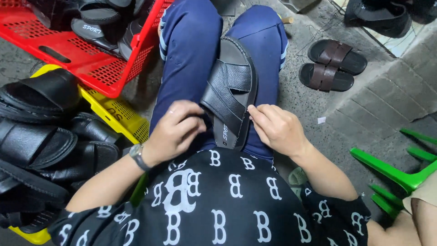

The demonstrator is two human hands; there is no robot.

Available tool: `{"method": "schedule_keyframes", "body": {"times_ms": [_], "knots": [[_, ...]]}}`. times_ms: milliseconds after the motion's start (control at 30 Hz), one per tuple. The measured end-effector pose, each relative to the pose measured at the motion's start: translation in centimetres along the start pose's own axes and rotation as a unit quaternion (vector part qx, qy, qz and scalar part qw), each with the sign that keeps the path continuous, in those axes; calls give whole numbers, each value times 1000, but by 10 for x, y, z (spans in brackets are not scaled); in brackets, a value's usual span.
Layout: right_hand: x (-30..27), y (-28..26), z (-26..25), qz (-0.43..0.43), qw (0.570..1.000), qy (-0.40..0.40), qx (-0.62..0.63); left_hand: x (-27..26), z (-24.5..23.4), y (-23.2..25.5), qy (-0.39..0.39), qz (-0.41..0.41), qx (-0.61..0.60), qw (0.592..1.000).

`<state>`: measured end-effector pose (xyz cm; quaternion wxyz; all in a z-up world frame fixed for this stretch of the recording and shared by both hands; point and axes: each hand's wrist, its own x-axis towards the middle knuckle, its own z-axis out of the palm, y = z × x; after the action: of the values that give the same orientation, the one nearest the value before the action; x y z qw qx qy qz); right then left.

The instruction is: Hand-sewing a leather sandal strap to its sole using a needle and thread.

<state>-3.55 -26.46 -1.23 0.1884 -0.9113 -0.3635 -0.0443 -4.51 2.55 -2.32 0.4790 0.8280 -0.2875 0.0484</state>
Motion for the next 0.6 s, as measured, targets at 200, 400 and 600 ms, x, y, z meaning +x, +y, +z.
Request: {"method": "schedule_keyframes", "body": {"times_ms": [200, 400, 600], "knots": [[9, 5, -3, -13, 1000, -7, 23, -10, 34, 15, -17, -137, -478, 868], [5, 10, 3, -23, 999, 8, 30, -32, 114, -10, 83, -378, -598, 702], [-7, 7, -15, -2, 998, -45, -42, -4, 94, -3, 32, -396, -529, 750]]}}
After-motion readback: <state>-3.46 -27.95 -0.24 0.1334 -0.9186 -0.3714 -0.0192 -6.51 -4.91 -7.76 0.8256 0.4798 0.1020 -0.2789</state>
